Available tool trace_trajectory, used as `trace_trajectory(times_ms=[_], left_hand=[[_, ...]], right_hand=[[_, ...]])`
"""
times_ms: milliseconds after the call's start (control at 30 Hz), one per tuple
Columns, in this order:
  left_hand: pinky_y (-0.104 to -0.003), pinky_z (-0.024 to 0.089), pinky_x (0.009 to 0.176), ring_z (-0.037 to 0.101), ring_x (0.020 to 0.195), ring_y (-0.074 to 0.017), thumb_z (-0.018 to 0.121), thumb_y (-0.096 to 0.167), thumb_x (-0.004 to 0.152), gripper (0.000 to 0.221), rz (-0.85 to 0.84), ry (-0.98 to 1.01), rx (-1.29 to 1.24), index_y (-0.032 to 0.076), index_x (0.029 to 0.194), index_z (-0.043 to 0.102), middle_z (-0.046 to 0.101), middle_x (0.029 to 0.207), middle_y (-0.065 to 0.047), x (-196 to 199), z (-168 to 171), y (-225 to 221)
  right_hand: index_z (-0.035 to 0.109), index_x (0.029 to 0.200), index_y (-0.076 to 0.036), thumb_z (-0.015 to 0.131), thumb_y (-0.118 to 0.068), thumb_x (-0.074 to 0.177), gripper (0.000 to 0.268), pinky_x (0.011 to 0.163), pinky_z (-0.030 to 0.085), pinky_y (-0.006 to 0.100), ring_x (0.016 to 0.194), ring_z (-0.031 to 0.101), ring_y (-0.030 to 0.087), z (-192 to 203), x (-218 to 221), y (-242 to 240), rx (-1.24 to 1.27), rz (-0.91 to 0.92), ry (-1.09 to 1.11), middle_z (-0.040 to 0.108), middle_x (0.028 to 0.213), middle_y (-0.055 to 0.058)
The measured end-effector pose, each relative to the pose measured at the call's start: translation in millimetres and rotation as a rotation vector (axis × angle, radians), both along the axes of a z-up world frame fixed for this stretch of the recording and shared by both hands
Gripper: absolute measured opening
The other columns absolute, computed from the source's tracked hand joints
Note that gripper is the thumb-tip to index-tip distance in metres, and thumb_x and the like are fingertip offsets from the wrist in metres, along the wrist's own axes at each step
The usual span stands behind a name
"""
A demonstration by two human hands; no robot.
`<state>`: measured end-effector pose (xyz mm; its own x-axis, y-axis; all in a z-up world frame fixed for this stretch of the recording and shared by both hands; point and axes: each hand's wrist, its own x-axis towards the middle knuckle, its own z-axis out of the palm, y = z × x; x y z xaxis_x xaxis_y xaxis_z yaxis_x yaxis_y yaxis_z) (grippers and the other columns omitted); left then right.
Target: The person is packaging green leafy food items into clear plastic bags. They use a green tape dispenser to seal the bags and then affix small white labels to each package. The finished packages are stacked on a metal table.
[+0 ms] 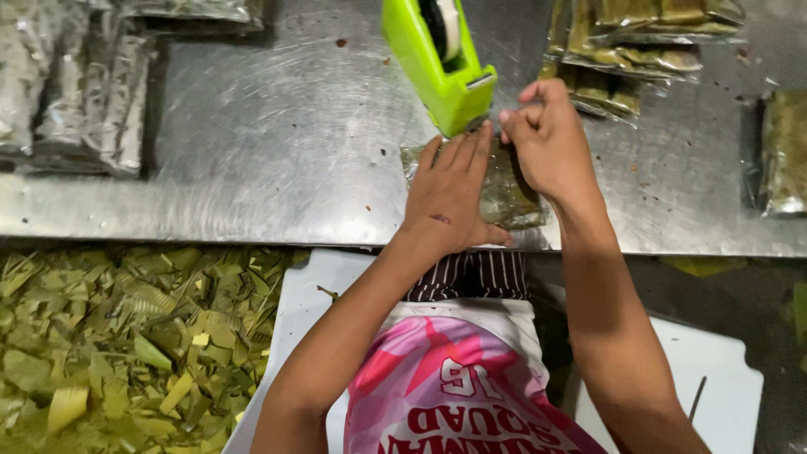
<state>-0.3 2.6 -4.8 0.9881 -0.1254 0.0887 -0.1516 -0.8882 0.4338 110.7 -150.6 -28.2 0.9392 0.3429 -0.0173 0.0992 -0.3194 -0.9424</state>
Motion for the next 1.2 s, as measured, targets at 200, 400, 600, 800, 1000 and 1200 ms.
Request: trace_trajectory(times_ms=[200, 400, 600, 800, 1000, 1200], left_hand=[[-0.054, 0.024, 0.119, 0.043, 0.141, -0.0343, 0.095, 0.059, 0.047, 0.145, -0.030, -0.097, -0.038, -0.006, 0.155, 0.021, 0.049, 0.145, -0.023, -0.6, 3.0, 2.2], [-0.057, 0.025, 0.115, 0.043, 0.138, -0.0363, 0.094, 0.064, 0.037, 0.148, -0.071, -0.021, 0.014, -0.008, 0.149, 0.030, 0.048, 0.145, -0.025, 0.4, 7.2, -3.8], [-0.055, 0.026, 0.114, 0.037, 0.138, -0.0400, 0.092, 0.070, 0.034, 0.152, -0.039, -0.017, 0.072, -0.004, 0.151, 0.029, 0.039, 0.150, -0.028, 4.0, 20.1, -6.4], [-0.055, 0.026, 0.111, 0.032, 0.135, -0.0470, 0.096, 0.063, 0.039, 0.145, 0.026, 0.067, 0.062, 0.010, 0.158, 0.033, 0.038, 0.154, -0.025, 0.9, 18.9, -5.6], [-0.052, 0.026, 0.118, 0.041, 0.138, -0.0382, 0.093, 0.063, 0.042, 0.141, -0.006, -0.078, -0.033, -0.004, 0.152, 0.035, 0.048, 0.145, -0.022, -12.8, 0.7, 4.5], [-0.050, 0.027, 0.117, 0.042, 0.138, -0.0383, 0.094, 0.062, 0.042, 0.138, -0.067, -0.081, -0.007, -0.005, 0.148, 0.037, 0.049, 0.144, -0.022, -7.7, 9.7, 11.5]], right_hand=[[0.053, 0.113, -0.007, 0.072, -0.011, 0.092, 0.029, 0.064, 0.050, 0.029, 0.076, 0.062, 0.012, 52.1, -69.1, -42.2, -0.210, 0.340, 0.116, 0.069, 0.081, 0.003], [0.055, 0.116, -0.012, 0.073, -0.034, 0.093, 0.037, 0.069, 0.051, 0.047, 0.079, 0.069, 0.037, 37.6, -88.2, -47.8, -0.612, 0.329, -0.173, 0.070, 0.077, 0.016], [0.054, 0.112, -0.011, 0.079, -0.042, 0.083, 0.049, 0.073, 0.050, 0.048, 0.090, 0.067, 0.036, 60.2, -66.9, -67.6, -0.716, 0.177, -0.064, 0.071, 0.094, 0.012], [0.044, 0.148, -0.010, 0.069, -0.036, 0.100, 0.060, 0.087, 0.056, 0.035, 0.104, 0.060, 0.016, 44.2, -18.6, -30.8, 0.158, 0.215, -0.177, 0.061, 0.130, 0.007], [0.052, 0.151, -0.010, 0.056, -0.032, 0.111, 0.046, 0.081, 0.045, 0.024, 0.095, 0.056, 0.010, 31.3, 40.4, 52.3, 0.254, 0.041, 0.190, 0.075, 0.111, 0.001], [0.045, 0.143, -0.001, 0.068, -0.012, 0.105, 0.046, 0.087, 0.051, 0.024, 0.089, 0.066, 0.011, 34.3, 19.6, 51.1, 0.397, 0.100, -0.053, 0.072, 0.090, 0.004]])
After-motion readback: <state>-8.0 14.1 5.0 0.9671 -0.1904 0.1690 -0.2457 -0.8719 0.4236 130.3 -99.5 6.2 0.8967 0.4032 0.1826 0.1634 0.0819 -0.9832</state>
